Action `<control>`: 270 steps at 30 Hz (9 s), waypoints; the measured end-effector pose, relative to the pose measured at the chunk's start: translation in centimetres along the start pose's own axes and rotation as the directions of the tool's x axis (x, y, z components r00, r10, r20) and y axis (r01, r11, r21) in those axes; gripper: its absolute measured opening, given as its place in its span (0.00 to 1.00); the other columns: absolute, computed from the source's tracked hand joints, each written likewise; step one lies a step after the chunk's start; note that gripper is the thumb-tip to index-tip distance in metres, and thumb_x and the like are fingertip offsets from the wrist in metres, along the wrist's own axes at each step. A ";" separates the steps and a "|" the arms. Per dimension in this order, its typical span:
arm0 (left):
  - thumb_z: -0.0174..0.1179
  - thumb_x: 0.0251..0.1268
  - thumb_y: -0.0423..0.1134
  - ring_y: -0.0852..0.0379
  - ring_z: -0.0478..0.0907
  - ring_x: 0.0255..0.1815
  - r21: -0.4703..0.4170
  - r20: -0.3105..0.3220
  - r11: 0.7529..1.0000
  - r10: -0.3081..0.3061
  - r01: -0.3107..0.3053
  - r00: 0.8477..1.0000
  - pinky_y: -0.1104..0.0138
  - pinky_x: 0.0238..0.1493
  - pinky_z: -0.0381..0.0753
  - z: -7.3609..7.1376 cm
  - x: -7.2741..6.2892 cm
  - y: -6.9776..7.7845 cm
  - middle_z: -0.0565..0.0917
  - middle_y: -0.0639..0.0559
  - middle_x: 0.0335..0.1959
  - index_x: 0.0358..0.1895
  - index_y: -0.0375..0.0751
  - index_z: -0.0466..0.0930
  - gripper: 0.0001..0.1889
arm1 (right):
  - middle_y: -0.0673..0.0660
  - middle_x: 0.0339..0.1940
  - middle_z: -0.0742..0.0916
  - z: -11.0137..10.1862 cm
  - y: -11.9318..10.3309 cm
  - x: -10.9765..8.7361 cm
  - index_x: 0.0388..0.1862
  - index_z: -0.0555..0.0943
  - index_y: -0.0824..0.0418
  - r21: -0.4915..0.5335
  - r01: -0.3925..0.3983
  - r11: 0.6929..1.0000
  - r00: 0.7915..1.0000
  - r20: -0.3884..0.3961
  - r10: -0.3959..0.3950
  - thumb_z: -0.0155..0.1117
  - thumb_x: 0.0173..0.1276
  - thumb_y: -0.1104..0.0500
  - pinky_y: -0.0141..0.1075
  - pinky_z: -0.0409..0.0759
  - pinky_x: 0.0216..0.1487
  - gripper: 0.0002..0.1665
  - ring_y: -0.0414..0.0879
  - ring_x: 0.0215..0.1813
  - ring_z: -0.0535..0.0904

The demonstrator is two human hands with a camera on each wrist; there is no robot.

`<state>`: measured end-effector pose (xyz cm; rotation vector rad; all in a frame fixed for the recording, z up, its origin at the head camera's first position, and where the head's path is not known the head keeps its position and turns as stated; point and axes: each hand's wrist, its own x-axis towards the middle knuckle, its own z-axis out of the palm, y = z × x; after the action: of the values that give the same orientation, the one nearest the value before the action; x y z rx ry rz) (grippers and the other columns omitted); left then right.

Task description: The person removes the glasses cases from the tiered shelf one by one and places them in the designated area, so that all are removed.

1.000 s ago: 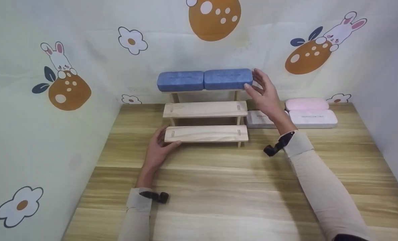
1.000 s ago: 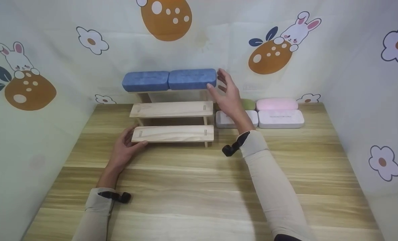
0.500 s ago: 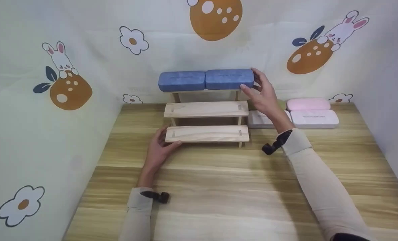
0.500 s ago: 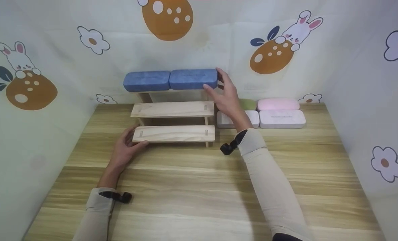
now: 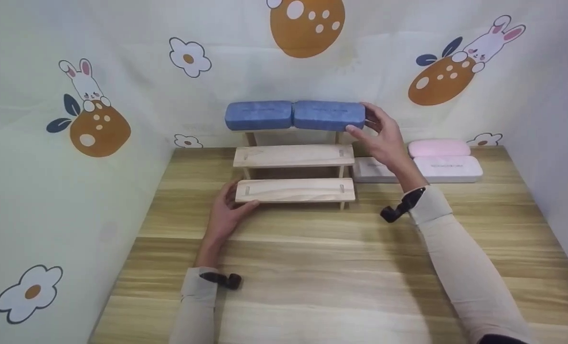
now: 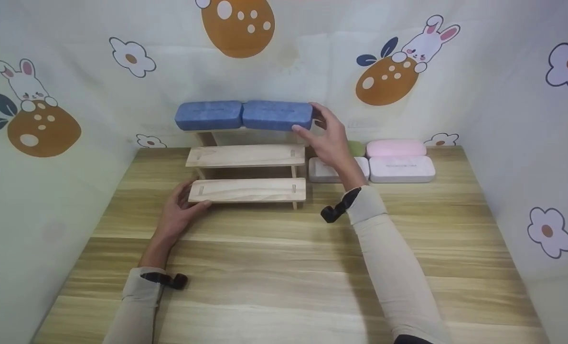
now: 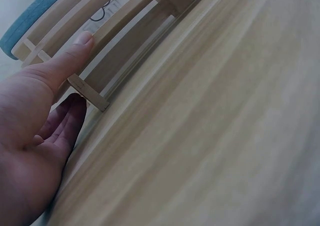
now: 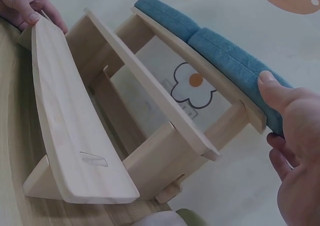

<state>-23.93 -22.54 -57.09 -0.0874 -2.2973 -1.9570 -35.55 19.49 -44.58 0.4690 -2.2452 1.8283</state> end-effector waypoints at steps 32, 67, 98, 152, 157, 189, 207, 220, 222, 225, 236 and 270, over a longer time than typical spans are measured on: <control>0.85 0.57 0.44 0.50 0.79 0.73 -0.011 0.000 1.000 -0.002 0.002 1.000 0.64 0.72 0.81 -0.1 0.1 0.0 0.80 0.47 0.73 0.81 0.44 0.69 0.49 | 0.62 0.75 0.77 -3.7 2.4 -6.6 0.78 0.72 0.62 0.354 -0.106 0.929 0.994 0.010 0.109 0.77 0.69 0.70 0.31 0.89 0.59 0.40 0.50 0.62 0.86; 0.84 0.58 0.43 0.46 0.80 0.72 0.003 0.006 1.000 -0.014 0.014 1.000 0.64 0.71 0.81 0.1 0.2 0.1 0.80 0.42 0.72 0.81 0.41 0.67 0.49 | 0.58 0.79 0.75 -9.3 5.8 -12.8 0.83 0.66 0.65 0.439 -0.185 0.879 0.979 0.005 0.204 0.68 0.74 0.75 0.31 0.83 0.69 0.42 0.46 0.71 0.82; 0.84 0.58 0.42 0.49 0.80 0.70 -0.006 0.001 1.000 -0.020 0.020 1.000 0.68 0.68 0.83 0.1 0.1 0.1 0.81 0.45 0.71 0.80 0.46 0.69 0.47 | 0.55 0.74 0.78 -12.0 8.2 -15.5 0.81 0.69 0.64 0.197 -0.246 0.949 0.969 0.085 0.233 0.76 0.70 0.70 0.29 0.88 0.59 0.44 0.42 0.61 0.89; 0.84 0.57 0.41 0.50 0.80 0.71 -0.012 -0.015 1.000 0.004 -0.004 1.000 0.70 0.69 0.82 0.1 0.2 -0.2 0.81 0.46 0.71 0.82 0.43 0.68 0.49 | 0.68 0.49 0.85 -11.5 6.8 -15.6 0.77 0.75 0.68 -0.337 -0.166 0.926 0.978 0.065 0.199 0.82 0.65 0.65 0.21 0.83 0.40 0.43 0.38 0.38 0.82; 0.85 0.57 0.42 0.50 0.80 0.70 -0.012 -0.013 1.000 0.007 -0.007 1.000 0.69 0.68 0.83 0.1 0.2 -0.1 0.82 0.46 0.71 0.81 0.45 0.69 0.48 | 0.67 0.52 0.85 -12.2 8.5 -15.5 0.78 0.74 0.66 -0.324 -0.162 0.932 0.979 0.063 0.192 0.83 0.64 0.65 0.20 0.84 0.44 0.45 0.36 0.41 0.83; 0.85 0.57 0.43 0.49 0.79 0.73 0.002 0.002 1.000 -0.005 0.005 1.000 0.65 0.72 0.82 -0.1 0.1 0.1 0.80 0.44 0.73 0.82 0.42 0.67 0.50 | 0.69 0.63 0.85 -5.6 3.4 -11.2 0.71 0.80 0.67 -0.050 -0.040 0.998 0.999 0.011 0.040 0.76 0.73 0.63 0.25 0.85 0.58 0.30 0.55 0.64 0.82; 0.84 0.57 0.39 0.48 0.80 0.72 -0.033 -0.002 0.999 0.003 -0.003 1.000 0.71 0.67 0.82 0.1 0.3 -0.1 0.80 0.43 0.73 0.81 0.37 0.66 0.50 | 0.61 0.66 0.88 3.5 -0.8 -6.3 0.69 0.82 0.64 -0.066 0.155 0.986 0.984 0.101 -0.148 0.77 0.73 0.60 0.48 0.77 0.77 0.28 0.52 0.69 0.83; 0.85 0.57 0.40 0.49 0.81 0.70 -0.056 0.001 0.998 0.006 -0.006 1.000 0.68 0.69 0.83 0.1 0.2 -0.2 0.82 0.45 0.70 0.81 0.38 0.67 0.49 | 0.61 0.70 0.85 8.1 -3.4 -2.1 0.72 0.80 0.62 -0.097 0.235 0.967 0.968 0.112 -0.225 0.77 0.73 0.58 0.49 0.77 0.79 0.32 0.52 0.73 0.80; 0.84 0.58 0.41 0.49 0.80 0.71 -0.046 0.006 0.999 0.004 -0.004 1.000 0.69 0.69 0.82 0.0 0.2 -0.2 0.81 0.46 0.71 0.81 0.38 0.67 0.49 | 0.63 0.71 0.84 8.7 -3.5 -1.6 0.73 0.79 0.64 -0.092 0.244 0.965 0.966 0.110 -0.234 0.77 0.72 0.58 0.46 0.75 0.80 0.33 0.53 0.73 0.79; 0.84 0.59 0.44 0.50 0.79 0.73 -0.016 0.007 1.000 -0.001 0.001 1.000 0.69 0.70 0.81 0.0 0.1 -0.1 0.80 0.46 0.72 0.82 0.40 0.66 0.50 | 0.65 0.72 0.83 9.4 -3.6 -0.8 0.74 0.77 0.65 -0.101 0.249 0.963 0.966 0.101 -0.239 0.77 0.72 0.59 0.44 0.75 0.80 0.35 0.54 0.74 0.78; 0.84 0.58 0.45 0.51 0.79 0.73 -0.002 0.005 1.000 0.001 -0.001 1.000 0.69 0.70 0.81 0.0 0.1 -0.1 0.80 0.47 0.72 0.82 0.42 0.67 0.49 | 0.61 0.77 0.80 11.2 -4.5 1.0 0.79 0.72 0.64 -0.194 0.177 0.965 0.978 0.149 -0.149 0.75 0.74 0.56 0.38 0.70 0.84 0.39 0.52 0.79 0.75; 0.85 0.57 0.42 0.48 0.82 0.69 -0.039 0.008 0.999 0.005 -0.005 1.000 0.68 0.66 0.85 0.1 0.2 -0.1 0.82 0.45 0.71 0.81 0.41 0.68 0.49 | 0.57 0.85 0.70 14.1 -6.5 3.3 0.89 0.58 0.55 -0.369 -0.012 0.929 0.981 0.177 0.083 0.75 0.73 0.43 0.42 0.60 0.89 0.55 0.50 0.85 0.65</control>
<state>-24.17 -22.47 -57.22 -0.1041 -2.2613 -2.0035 -35.63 4.15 -40.51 0.5393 -2.6700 1.3802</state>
